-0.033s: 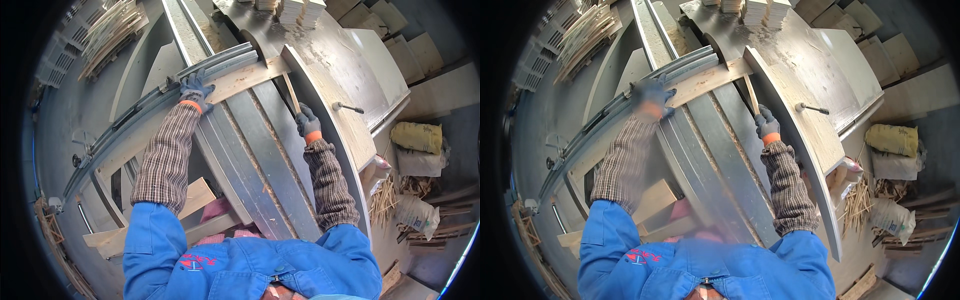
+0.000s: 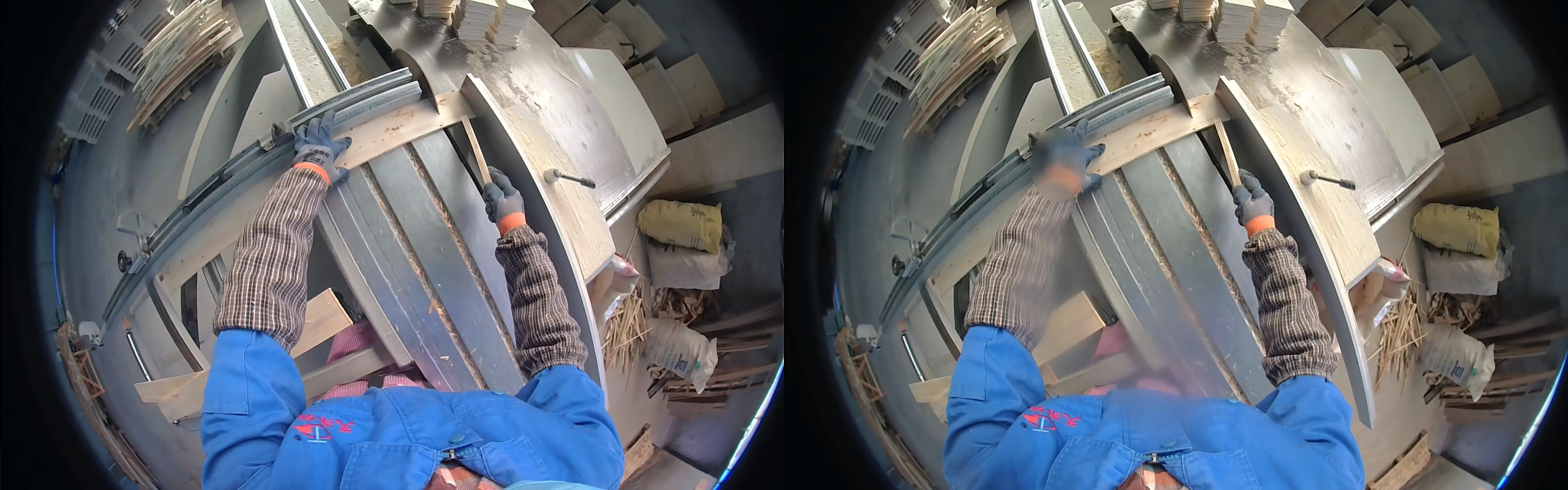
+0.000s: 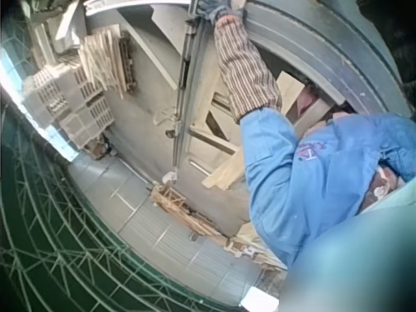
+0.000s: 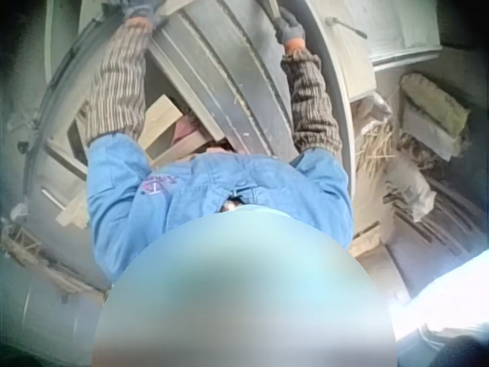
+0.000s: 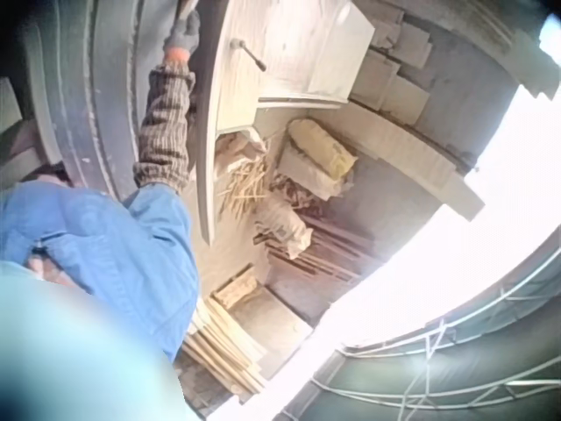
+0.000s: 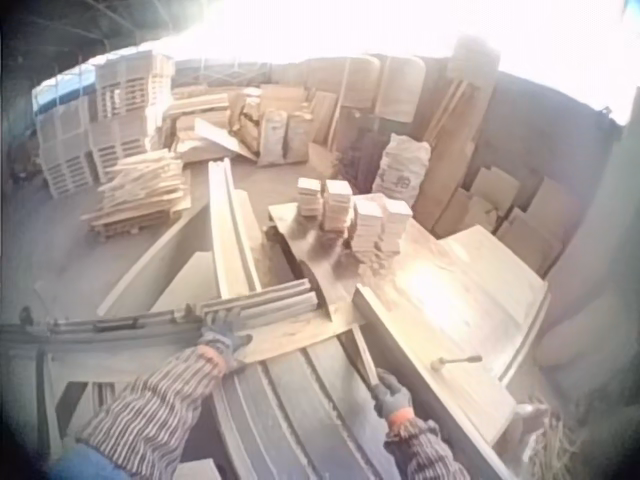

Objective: The person uses a table saw to cut wooden planks into smaller pieces. They feed each plank through the saw, guide it with a push stick, and stack the cut pieces on the table.

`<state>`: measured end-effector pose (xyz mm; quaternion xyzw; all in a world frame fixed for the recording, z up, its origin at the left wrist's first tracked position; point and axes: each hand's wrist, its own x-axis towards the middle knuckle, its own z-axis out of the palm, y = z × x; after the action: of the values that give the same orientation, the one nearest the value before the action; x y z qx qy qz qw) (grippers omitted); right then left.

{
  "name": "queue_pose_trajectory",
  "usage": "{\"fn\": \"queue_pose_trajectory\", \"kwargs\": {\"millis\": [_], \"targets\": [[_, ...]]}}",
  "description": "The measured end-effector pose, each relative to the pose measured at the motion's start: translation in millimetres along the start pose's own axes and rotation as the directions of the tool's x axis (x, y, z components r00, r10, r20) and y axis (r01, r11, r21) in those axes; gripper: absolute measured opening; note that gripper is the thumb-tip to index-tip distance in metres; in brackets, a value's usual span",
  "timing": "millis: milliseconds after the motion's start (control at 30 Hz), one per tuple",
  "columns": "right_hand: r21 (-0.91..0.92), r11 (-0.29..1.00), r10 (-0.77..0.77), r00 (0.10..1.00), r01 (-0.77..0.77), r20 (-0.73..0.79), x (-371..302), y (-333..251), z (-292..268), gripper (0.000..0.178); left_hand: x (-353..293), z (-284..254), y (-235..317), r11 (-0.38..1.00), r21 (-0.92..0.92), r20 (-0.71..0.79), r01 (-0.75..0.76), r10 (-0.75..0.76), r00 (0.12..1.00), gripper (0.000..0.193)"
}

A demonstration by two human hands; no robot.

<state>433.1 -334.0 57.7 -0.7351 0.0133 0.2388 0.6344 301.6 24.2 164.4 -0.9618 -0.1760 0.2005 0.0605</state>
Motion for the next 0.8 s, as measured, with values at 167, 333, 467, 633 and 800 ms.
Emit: {"fn": "queue_pose_trajectory", "kwargs": {"millis": [167, 333, 467, 633, 800], "targets": [[-0.046, 0.998, -0.033, 0.999, 0.034, 0.022, 10, -8, 5, 0.046, 0, -4, 1, 0.999, -0.013, -0.006, 0.031, -0.031, 1.000, 0.080], [-0.058, 0.997, -0.050, 0.999, 0.050, 0.000, 14, -9, 14, 0.046, -5, -5, 3, 0.998, -0.023, 0.004, 0.053, -0.053, 0.999, 0.078], [-0.073, 0.994, -0.086, 0.993, 0.080, -0.075, -15, 22, -3, 0.047, -5, -3, 3, 0.998, -0.022, -0.029, 0.065, -0.066, 0.997, 0.078], [-0.084, 0.992, -0.099, 0.987, 0.089, -0.127, -68, 74, -37, 0.048, 8, 1, 5, 0.995, 0.047, -0.022, 0.084, -0.083, 0.996, 0.078], [-0.207, 0.972, -0.145, 0.976, 0.109, -0.165, -112, 107, -58, 0.048, 19, 11, 8, 0.989, 0.056, -0.019, 0.135, -0.134, 0.991, 0.079]]}}
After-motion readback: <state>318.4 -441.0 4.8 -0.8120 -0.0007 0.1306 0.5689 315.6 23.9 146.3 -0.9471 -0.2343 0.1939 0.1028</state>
